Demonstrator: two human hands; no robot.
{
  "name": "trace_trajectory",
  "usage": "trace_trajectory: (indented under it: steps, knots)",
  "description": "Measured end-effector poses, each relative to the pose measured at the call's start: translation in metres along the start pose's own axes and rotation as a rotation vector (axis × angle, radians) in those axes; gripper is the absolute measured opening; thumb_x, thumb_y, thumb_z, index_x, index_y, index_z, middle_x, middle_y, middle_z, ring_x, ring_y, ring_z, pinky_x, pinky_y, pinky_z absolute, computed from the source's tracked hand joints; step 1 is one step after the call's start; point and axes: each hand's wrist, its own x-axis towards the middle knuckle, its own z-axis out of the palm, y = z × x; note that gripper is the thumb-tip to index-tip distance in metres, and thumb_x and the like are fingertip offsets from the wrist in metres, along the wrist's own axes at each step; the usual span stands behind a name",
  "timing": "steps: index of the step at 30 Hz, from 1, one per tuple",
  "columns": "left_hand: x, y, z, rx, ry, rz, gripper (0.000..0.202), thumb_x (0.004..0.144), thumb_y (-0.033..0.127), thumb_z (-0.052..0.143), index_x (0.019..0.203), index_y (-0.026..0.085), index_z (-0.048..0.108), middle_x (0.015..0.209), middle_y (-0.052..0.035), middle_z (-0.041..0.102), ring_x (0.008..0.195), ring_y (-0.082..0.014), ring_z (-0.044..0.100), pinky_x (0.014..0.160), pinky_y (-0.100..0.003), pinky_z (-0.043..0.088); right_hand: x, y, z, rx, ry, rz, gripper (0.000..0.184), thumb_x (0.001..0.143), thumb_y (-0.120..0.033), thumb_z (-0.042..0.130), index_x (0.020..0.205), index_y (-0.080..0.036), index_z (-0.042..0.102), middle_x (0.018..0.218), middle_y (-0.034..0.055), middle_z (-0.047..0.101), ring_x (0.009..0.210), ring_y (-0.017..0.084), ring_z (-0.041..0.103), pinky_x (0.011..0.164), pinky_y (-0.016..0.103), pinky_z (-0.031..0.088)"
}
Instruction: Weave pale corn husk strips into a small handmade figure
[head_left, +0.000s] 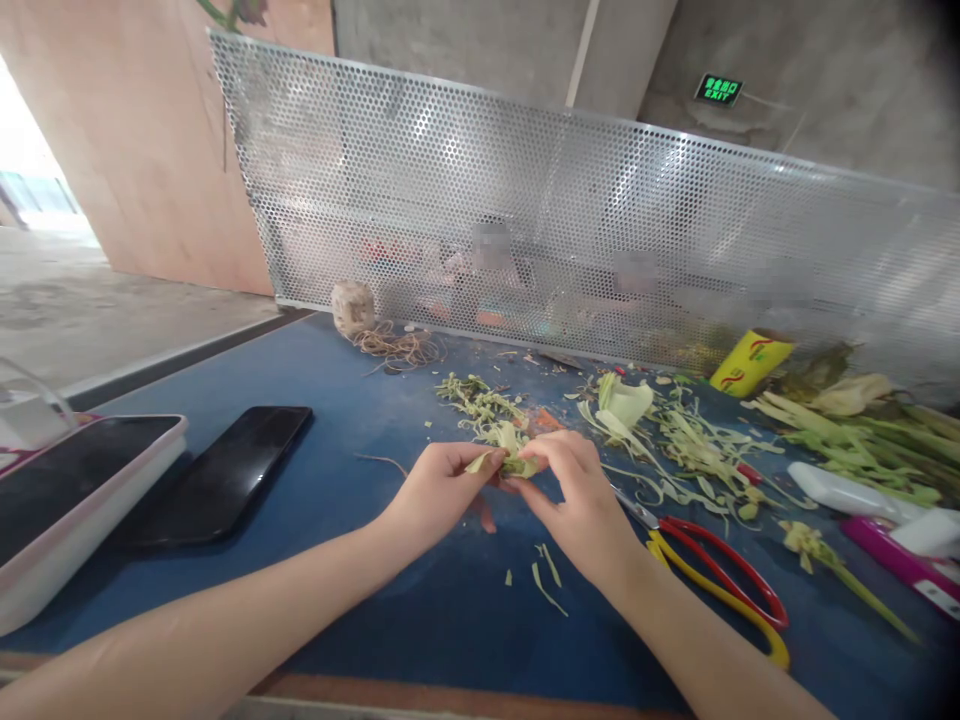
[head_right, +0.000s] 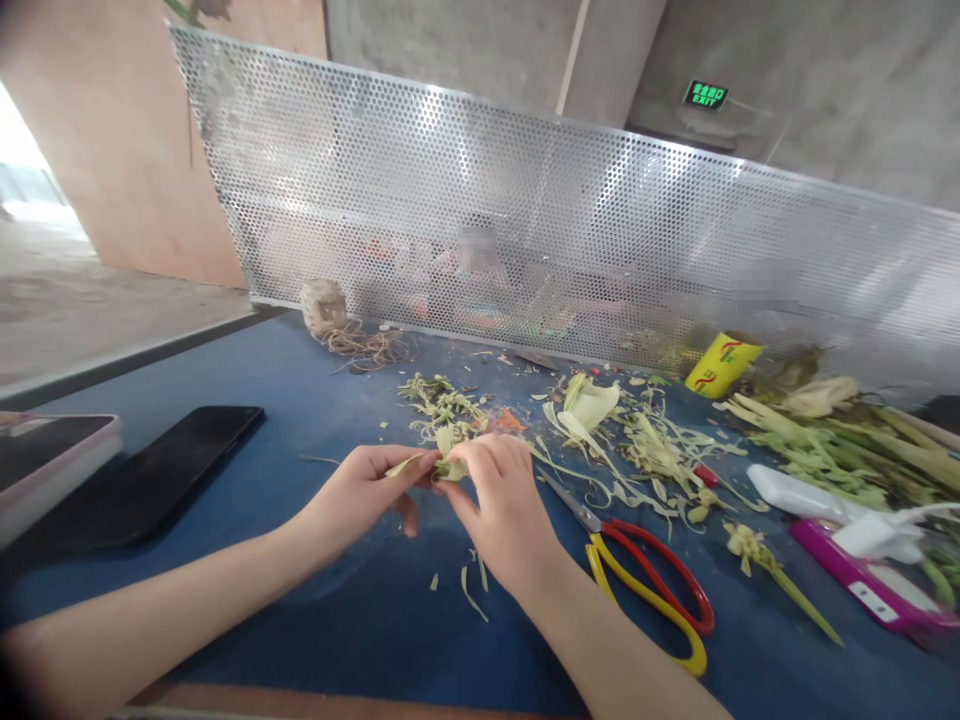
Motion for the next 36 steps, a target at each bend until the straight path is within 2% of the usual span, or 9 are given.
trace_trajectory:
  steps: [4,7,13,18,24,28,32,36]
  knots:
    - [0.0022,-0.0017,-0.0029,0.006,0.010,0.017,0.030,0.078,0.037,0.049,0.080,0.011,0.065,0.067,-0.0006,0.059,0.035,-0.0050,0.047,0.038,-0.019,0.042,-0.0001,-0.0014,-0.0005,0.102,-0.069,-0.051,0.013,0.079,-0.016,0.049,0.092,-0.018,0.048,0.085,0.0062,0.055,0.083,0.017,0.051,0.075,0.030,0.042]
    - [0.0016,-0.0019,-0.0034,0.040,0.020,0.022,0.032,0.077,0.038,0.049,0.081,0.012,0.065,0.065,-0.0006,0.060,0.034,-0.0050,0.047,0.037,-0.019,0.041,0.0002,-0.0012,-0.0018,0.079,-0.082,-0.089,0.016,0.079,-0.013,0.048,0.094,-0.018,0.048,0.088,0.0067,0.057,0.085,0.018,0.052,0.076,0.031,0.042]
    - [-0.0024,0.0005,-0.0007,0.123,0.004,0.069,0.028,0.078,0.036,0.049,0.077,0.013,0.065,0.066,-0.0005,0.060,0.034,-0.0060,0.049,0.040,-0.020,0.042,0.0020,-0.0006,-0.0037,-0.030,-0.109,-0.112,0.013,0.080,-0.009,0.045,0.079,-0.019,0.053,0.076,0.0035,0.058,0.074,0.016,0.055,0.070,0.032,0.042]
    - [-0.0018,0.0004,-0.0012,0.102,0.006,0.095,0.028,0.077,0.036,0.049,0.070,0.013,0.064,0.062,-0.0001,0.058,0.035,-0.0064,0.048,0.038,-0.018,0.039,0.0003,-0.0037,-0.0049,0.034,-0.119,-0.133,0.013,0.078,-0.011,0.048,0.086,-0.018,0.055,0.083,0.0057,0.059,0.082,0.017,0.055,0.073,0.031,0.044]
    - [-0.0028,-0.0018,-0.0008,0.113,0.015,0.110,0.027,0.077,0.035,0.050,0.078,0.015,0.068,0.067,-0.0019,0.063,0.034,-0.0068,0.050,0.040,-0.019,0.041,-0.0035,-0.0036,-0.0019,0.106,-0.067,-0.065,0.016,0.081,-0.013,0.044,0.092,-0.021,0.053,0.082,0.0044,0.060,0.079,0.016,0.057,0.071,0.028,0.047]
    - [-0.0039,-0.0015,0.0004,0.102,-0.008,0.120,0.027,0.077,0.035,0.050,0.084,0.016,0.069,0.069,-0.0025,0.065,0.034,-0.0068,0.051,0.039,-0.018,0.042,-0.0050,-0.0020,0.0026,0.038,-0.005,-0.010,0.022,0.082,-0.017,0.044,0.103,-0.021,0.048,0.078,0.0032,0.061,0.073,0.016,0.058,0.066,0.028,0.047]
    - [-0.0043,0.0019,0.0015,0.052,0.004,0.103,0.026,0.078,0.031,0.050,0.084,0.015,0.069,0.068,-0.0029,0.065,0.033,-0.0067,0.050,0.038,-0.019,0.043,-0.0038,-0.0027,0.0011,-0.041,-0.021,-0.022,0.022,0.081,-0.018,0.047,0.102,-0.021,0.048,0.076,0.0026,0.063,0.072,0.017,0.059,0.067,0.032,0.045]
    - [-0.0041,0.0032,0.0005,-0.019,0.025,0.081,0.026,0.079,0.030,0.048,0.085,0.015,0.069,0.073,-0.0036,0.065,0.036,-0.0059,0.050,0.039,-0.018,0.043,-0.0023,-0.0045,-0.0032,0.051,-0.009,-0.002,0.035,0.077,-0.021,0.053,0.110,-0.021,0.042,0.085,0.0030,0.064,0.074,0.016,0.058,0.070,0.030,0.045]
